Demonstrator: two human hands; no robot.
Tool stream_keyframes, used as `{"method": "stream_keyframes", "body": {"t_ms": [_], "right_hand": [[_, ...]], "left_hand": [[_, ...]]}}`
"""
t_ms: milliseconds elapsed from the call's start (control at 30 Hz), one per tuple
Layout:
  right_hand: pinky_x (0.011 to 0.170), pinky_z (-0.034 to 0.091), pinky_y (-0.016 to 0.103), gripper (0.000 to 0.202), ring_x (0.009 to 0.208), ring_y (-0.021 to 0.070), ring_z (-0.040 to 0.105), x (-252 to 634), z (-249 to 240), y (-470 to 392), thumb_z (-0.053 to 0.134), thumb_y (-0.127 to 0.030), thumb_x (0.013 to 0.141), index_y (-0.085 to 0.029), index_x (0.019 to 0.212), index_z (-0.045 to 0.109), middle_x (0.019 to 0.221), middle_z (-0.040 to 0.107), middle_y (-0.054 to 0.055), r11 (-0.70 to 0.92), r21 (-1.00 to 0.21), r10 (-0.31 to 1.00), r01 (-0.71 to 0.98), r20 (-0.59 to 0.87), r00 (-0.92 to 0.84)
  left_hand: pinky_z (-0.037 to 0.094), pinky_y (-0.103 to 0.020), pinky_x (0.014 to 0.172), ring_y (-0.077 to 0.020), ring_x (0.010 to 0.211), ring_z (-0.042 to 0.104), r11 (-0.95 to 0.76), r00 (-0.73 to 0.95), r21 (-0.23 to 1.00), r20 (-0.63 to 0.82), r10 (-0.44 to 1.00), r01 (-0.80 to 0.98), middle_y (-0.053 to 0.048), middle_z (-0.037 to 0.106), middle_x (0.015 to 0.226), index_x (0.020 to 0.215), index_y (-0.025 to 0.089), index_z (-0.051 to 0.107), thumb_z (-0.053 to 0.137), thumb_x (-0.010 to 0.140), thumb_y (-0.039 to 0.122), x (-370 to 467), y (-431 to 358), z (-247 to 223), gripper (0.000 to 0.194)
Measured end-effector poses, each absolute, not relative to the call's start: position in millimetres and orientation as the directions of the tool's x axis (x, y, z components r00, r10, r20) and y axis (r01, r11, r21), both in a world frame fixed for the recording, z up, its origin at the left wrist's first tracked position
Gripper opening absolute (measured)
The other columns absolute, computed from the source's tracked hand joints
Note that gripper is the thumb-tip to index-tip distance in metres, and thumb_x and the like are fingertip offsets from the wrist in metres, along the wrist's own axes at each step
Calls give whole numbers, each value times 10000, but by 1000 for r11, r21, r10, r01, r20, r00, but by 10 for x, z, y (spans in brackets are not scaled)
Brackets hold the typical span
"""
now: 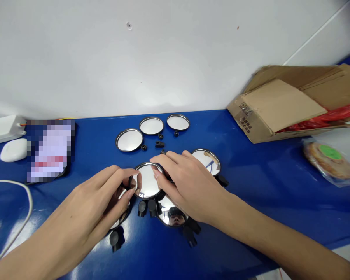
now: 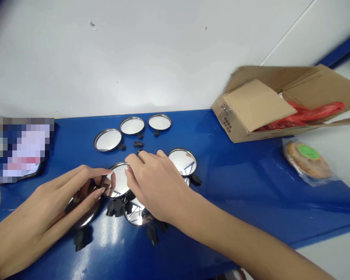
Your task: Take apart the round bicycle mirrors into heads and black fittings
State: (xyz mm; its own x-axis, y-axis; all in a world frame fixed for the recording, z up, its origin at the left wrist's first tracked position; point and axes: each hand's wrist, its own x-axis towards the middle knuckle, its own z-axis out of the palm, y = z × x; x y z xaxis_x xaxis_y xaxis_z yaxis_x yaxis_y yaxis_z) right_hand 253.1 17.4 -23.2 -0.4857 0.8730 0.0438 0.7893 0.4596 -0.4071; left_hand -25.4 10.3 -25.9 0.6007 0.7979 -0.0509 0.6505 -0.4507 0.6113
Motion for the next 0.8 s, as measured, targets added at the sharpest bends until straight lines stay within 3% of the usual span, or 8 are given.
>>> {"method": "stream_keyframes", "body": {"t_ms": [800], "right_hand": [[836,392,399,266,845,224,623,2542,-234,174,487,-235,1268,-183,1231,746,1014,758,51,474,-399,869,785,69,-489]], "left_hand": [[662,-307,759,-217,923,815,-456,603,611,-45,796,647,-18,816,1217,1526,376,642,537,1269,480,-256,109,-267,297]]}}
